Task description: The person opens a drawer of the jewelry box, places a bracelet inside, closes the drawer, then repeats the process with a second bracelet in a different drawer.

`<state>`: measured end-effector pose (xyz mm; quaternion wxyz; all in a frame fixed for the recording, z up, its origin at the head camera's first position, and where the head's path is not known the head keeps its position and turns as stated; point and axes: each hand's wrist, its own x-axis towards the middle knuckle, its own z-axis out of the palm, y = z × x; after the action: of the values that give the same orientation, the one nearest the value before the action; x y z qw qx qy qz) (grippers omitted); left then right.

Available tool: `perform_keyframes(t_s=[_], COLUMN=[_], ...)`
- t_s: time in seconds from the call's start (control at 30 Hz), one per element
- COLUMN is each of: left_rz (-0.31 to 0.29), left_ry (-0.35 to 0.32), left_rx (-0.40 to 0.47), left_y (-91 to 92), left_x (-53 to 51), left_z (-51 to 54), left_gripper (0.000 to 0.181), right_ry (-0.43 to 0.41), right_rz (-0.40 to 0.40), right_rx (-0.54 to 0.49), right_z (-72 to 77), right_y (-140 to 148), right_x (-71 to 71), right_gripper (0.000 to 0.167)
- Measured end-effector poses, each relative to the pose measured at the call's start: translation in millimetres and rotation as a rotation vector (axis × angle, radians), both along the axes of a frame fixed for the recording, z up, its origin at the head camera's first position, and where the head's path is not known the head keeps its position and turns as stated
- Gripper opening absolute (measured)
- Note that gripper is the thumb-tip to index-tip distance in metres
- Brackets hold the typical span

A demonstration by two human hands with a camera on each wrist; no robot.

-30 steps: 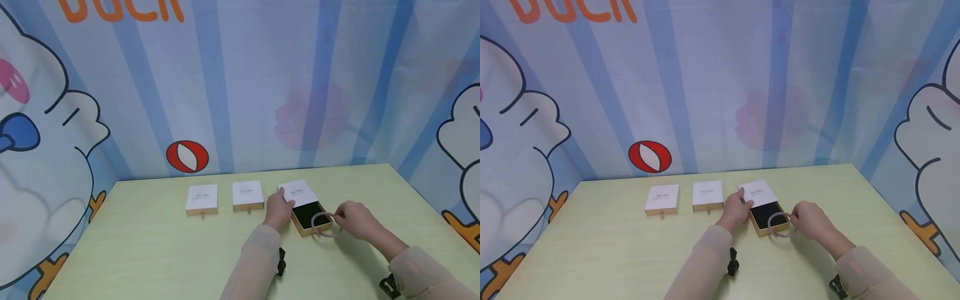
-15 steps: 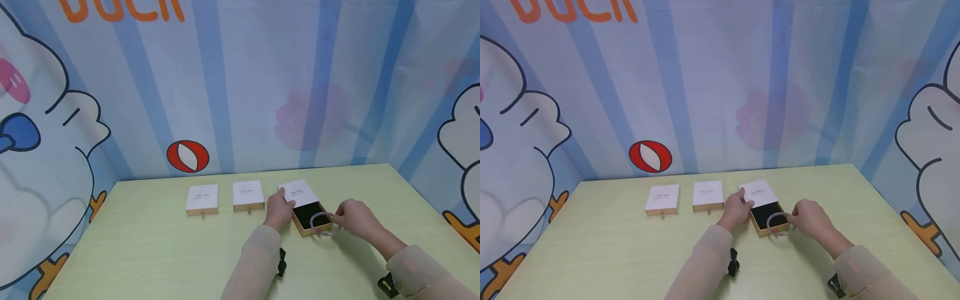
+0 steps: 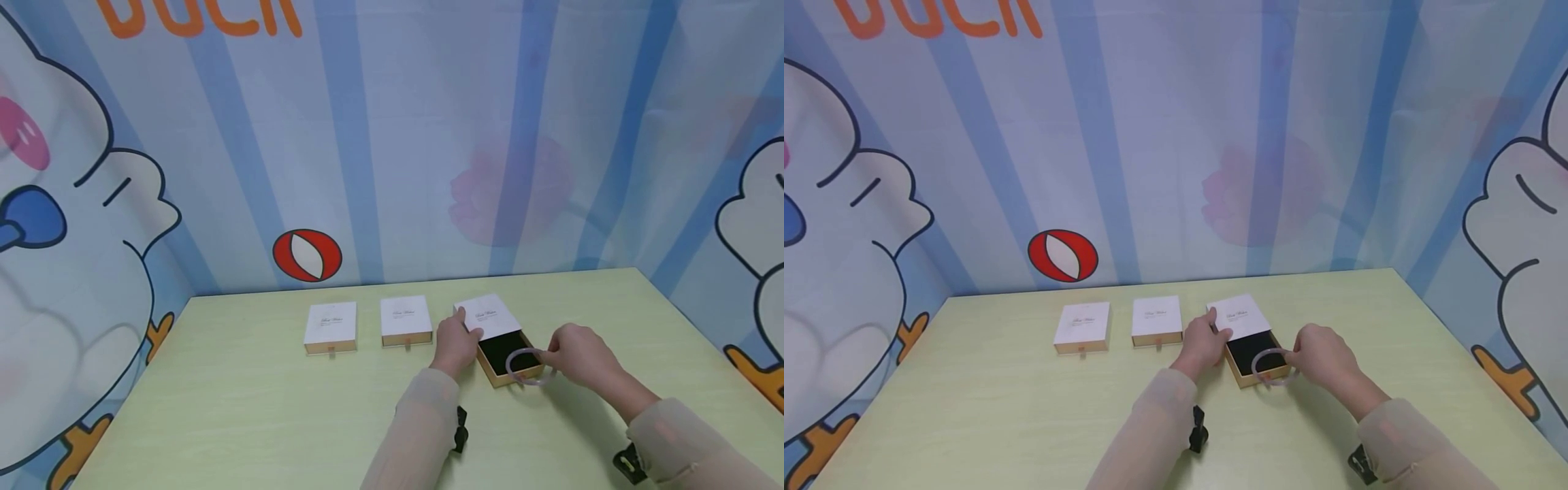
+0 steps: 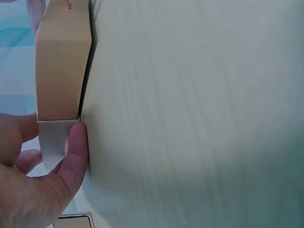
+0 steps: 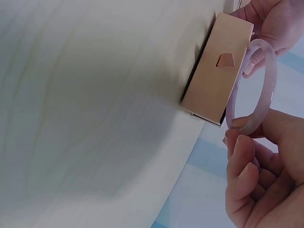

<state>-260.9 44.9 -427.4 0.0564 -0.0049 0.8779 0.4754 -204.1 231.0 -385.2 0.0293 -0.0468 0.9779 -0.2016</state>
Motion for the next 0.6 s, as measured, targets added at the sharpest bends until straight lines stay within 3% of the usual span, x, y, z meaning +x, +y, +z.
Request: perform_keyframes(t_s=[0.6], left_rz=[-0.01], left_ry=[0.0], left_rx=[-0.008], left_y=[-0.8], left_x=[-1.3], left_z=[-0.6], left_gripper=[0.057], right_ry=[0.015], right_rz=[-0.007], right_rx=[0.008], right_z=[-0.8], right_y=[-7.0], right_x=[-5.2], right_gripper=[0.03])
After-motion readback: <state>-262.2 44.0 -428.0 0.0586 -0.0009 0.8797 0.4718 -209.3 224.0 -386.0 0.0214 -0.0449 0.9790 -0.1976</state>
